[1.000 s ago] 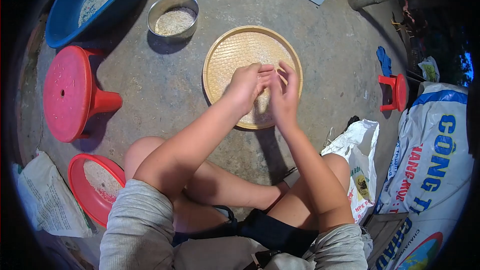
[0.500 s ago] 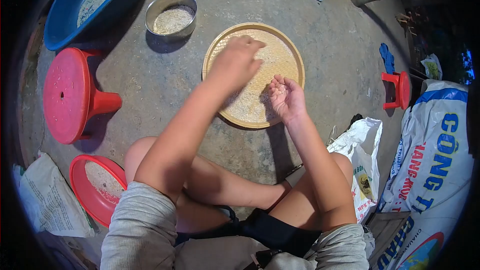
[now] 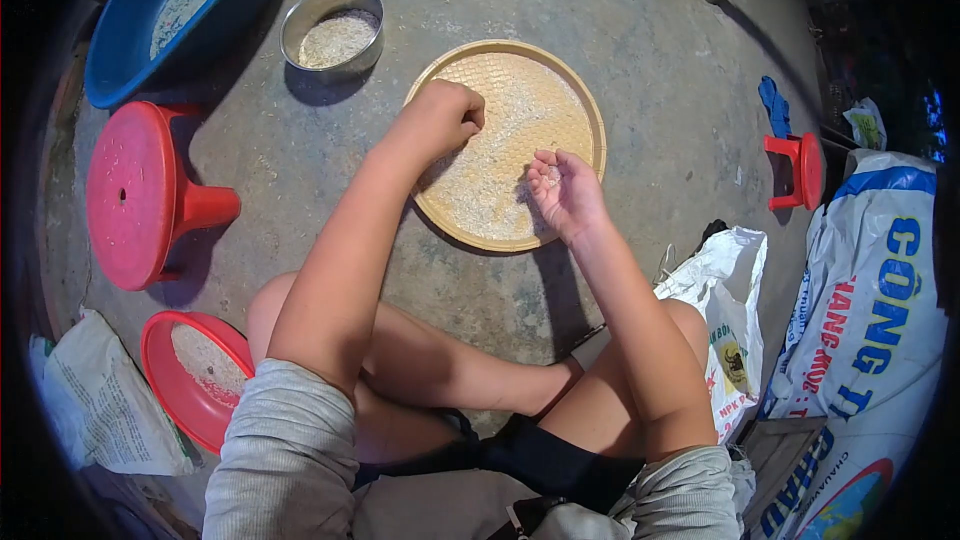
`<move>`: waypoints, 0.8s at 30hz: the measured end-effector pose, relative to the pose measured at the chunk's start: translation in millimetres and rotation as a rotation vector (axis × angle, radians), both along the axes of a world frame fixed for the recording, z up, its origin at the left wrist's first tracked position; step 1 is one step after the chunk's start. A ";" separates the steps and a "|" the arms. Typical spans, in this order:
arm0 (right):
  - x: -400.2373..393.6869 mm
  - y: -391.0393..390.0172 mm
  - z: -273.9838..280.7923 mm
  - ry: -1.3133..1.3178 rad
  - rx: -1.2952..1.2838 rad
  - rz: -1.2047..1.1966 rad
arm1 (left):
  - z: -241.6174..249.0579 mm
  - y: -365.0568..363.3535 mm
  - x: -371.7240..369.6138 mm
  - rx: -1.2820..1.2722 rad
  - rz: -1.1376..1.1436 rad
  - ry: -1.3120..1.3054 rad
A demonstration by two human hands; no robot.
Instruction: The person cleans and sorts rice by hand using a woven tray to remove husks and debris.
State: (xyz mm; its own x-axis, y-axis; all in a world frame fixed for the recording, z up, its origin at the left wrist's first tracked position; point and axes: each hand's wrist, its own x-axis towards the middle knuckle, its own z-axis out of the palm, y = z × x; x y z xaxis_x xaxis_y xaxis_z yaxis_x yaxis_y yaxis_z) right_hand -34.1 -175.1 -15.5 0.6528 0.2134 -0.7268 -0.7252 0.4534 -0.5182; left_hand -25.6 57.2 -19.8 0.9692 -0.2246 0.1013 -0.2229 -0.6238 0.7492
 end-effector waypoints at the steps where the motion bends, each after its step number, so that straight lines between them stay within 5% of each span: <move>1: -0.3 1.5 1.4 -0.006 -0.046 0.010 | 1.3 -0.5 0.2 0.004 0.038 -0.012; 5: -1.7 7.0 6.8 -0.010 -0.036 0.035 | 15.7 -4.2 -1.4 -0.024 0.101 0.103; 7: -2.3 12.3 11.5 -0.012 -0.025 0.045 | 20.1 -11.8 1.0 -0.395 0.038 0.182; 10: -4.0 17.6 14.1 -0.057 0.084 0.034 | 41.8 -30.8 -4.9 -0.569 -0.183 0.165; 12: 0.9 5.6 -0.5 -0.029 0.178 0.032 | 46.6 -29.1 -8.5 -0.514 -0.214 0.207; 14: 3.7 -2.2 -5.3 -0.004 0.276 0.028 | 28.8 -17.4 -5.6 -0.163 -0.116 -0.175; 19: 7.1 -2.1 3.4 0.053 0.093 -0.087 | 33.0 -3.7 -14.4 0.178 -0.184 0.146; 24: 9.4 -7.5 1.7 0.000 0.076 -0.108 | 9.5 -44.5 -25.7 0.122 -0.334 0.051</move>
State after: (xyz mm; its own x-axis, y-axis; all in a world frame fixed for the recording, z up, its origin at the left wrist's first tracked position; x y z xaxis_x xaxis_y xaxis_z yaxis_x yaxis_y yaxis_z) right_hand -24.7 -182.6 -13.8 0.6750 0.1958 -0.7113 -0.6698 0.5669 -0.4796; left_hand -51.3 12.7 -10.3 0.8436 -0.5370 0.0077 -0.3936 -0.6085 0.6891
